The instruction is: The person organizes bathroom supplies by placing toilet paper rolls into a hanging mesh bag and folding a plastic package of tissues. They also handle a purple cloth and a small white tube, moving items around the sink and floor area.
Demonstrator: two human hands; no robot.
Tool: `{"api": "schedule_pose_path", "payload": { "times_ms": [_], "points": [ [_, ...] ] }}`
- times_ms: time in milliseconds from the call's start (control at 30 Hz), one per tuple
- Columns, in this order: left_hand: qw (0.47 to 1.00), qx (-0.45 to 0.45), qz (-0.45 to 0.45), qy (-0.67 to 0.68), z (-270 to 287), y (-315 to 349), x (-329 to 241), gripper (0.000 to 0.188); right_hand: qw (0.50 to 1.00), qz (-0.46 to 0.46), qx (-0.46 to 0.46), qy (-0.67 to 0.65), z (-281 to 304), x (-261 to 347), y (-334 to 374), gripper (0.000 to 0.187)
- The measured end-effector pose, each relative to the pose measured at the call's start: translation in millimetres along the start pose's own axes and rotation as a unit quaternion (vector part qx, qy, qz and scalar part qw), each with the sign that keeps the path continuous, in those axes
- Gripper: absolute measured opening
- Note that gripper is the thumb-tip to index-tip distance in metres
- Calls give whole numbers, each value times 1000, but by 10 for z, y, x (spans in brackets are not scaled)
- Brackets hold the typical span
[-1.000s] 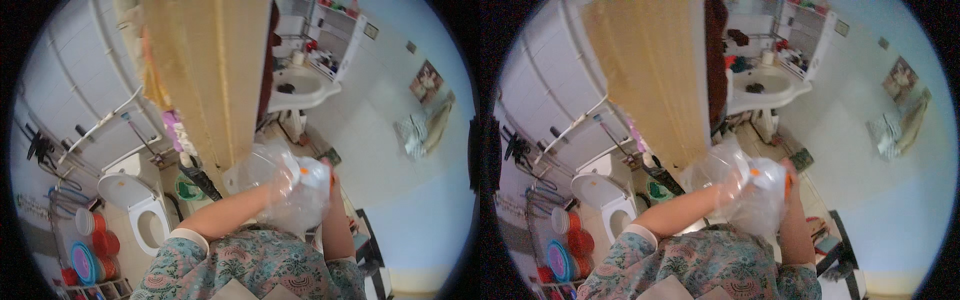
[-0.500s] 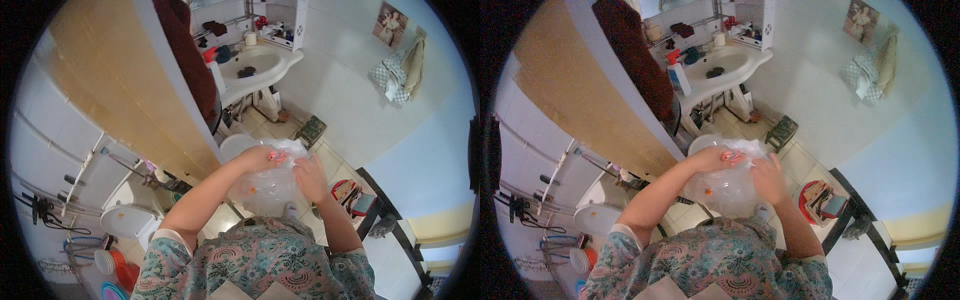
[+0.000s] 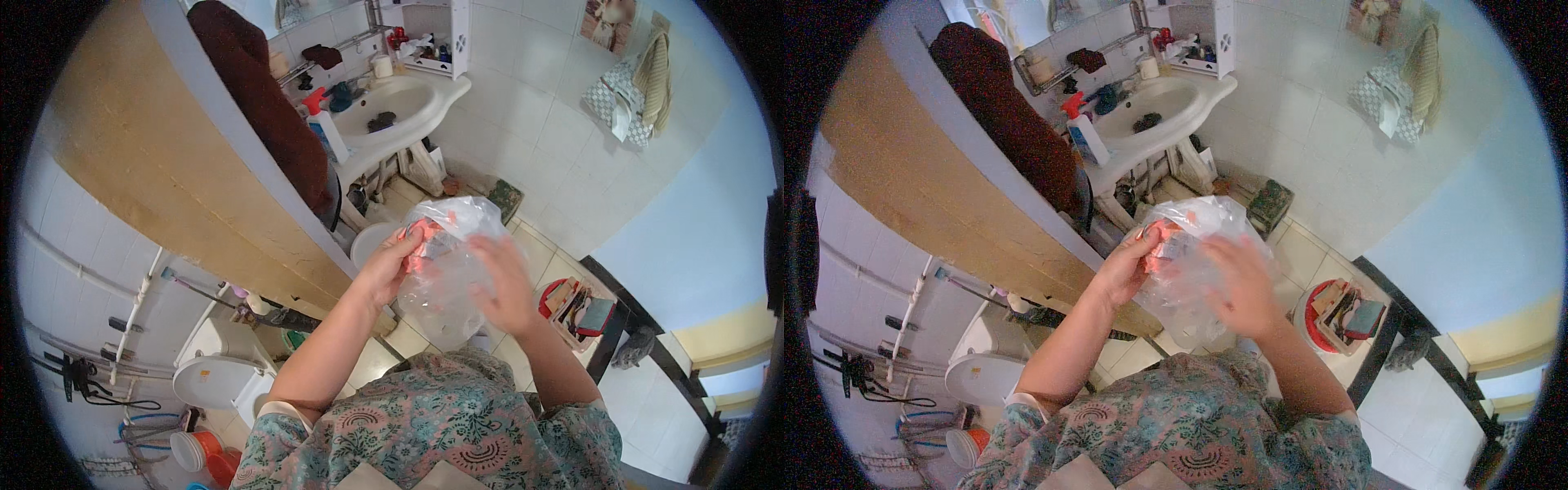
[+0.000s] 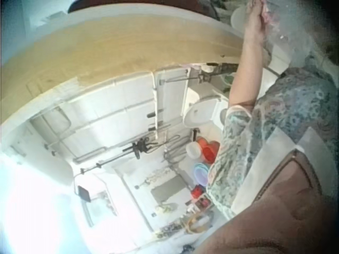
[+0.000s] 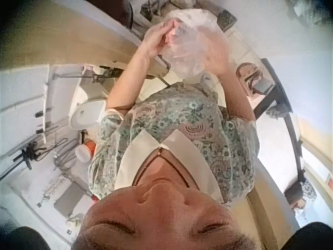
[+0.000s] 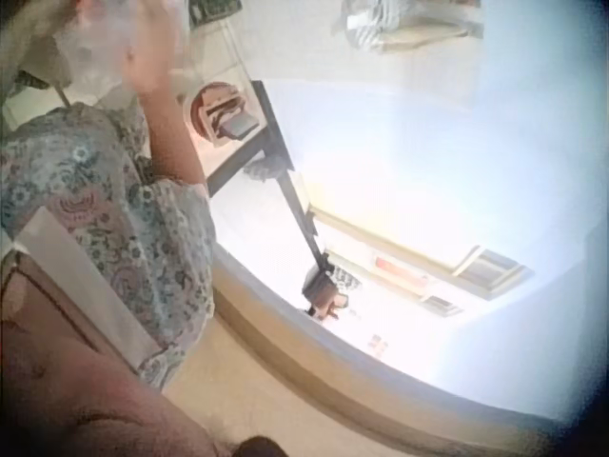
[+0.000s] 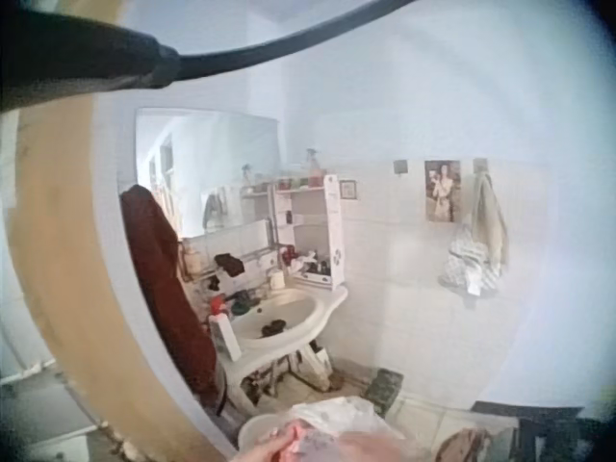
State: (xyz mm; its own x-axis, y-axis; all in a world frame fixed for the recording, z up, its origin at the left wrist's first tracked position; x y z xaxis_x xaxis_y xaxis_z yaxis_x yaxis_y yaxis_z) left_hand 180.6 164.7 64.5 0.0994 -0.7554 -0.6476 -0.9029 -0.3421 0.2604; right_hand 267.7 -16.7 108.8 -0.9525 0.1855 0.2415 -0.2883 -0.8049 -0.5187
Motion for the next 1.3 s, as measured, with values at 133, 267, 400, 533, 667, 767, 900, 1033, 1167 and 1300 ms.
{"api": "schedule_pose_path", "payload": {
  "times_ms": [133, 267, 400, 533, 667, 767, 900, 1033, 1167, 1300],
  "points": [
    [994, -7, -64, 91, -119, -14, -133, 33, 989, 34, 142, -28, -581, 15, 360, 45],
    [960, -35, -54, 273, 118, -73, -20, 34, 963, -26, 153, -220, -594, 6, 773, 37],
    [955, 21, -6, 295, 48, -110, 101, 38, 758, -374, 176, -505, -921, -500, 1020, 31],
    [982, 55, 36, 179, 69, -67, 218, 42, 976, -208, 30, -54, -387, 20, 464, 46],
    [992, 38, 66, 97, -92, 116, 348, 43, 981, -71, 23, 180, -363, 88, 131, 67],
    [987, 85, 134, -12, -112, 147, 432, 46, 972, -85, 99, 196, -653, -93, 163, 62],
    [962, 191, 196, -18, 20, 194, 450, 46, 968, -57, 214, 122, -786, -228, 61, 57],
    [970, 128, 192, -80, 158, 275, 159, 47, 880, -259, 307, -254, -938, -639, 257, 37],
    [780, -92, -137, -604, 243, 221, -74, 51, 791, -381, 281, -387, -1159, -894, 477, 34],
    [559, 37, -399, -726, -395, 408, -107, 64, 784, -385, 278, -399, -1123, -812, 296, 36]
  ]
}}
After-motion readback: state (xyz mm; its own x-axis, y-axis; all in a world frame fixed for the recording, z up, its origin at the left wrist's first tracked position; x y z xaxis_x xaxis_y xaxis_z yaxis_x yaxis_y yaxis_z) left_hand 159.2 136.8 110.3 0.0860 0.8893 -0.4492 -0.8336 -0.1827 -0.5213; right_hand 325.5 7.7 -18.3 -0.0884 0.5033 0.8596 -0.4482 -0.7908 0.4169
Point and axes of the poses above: each hand's wrist, its own y-axis away from the middle knuckle, its own z-axis out of the back of the hand, x = y × z, the point moved 3 cm from there along -y, towards the middle knuckle, and after that the axes turned 15 degrees about y, right-handed, at the moved point
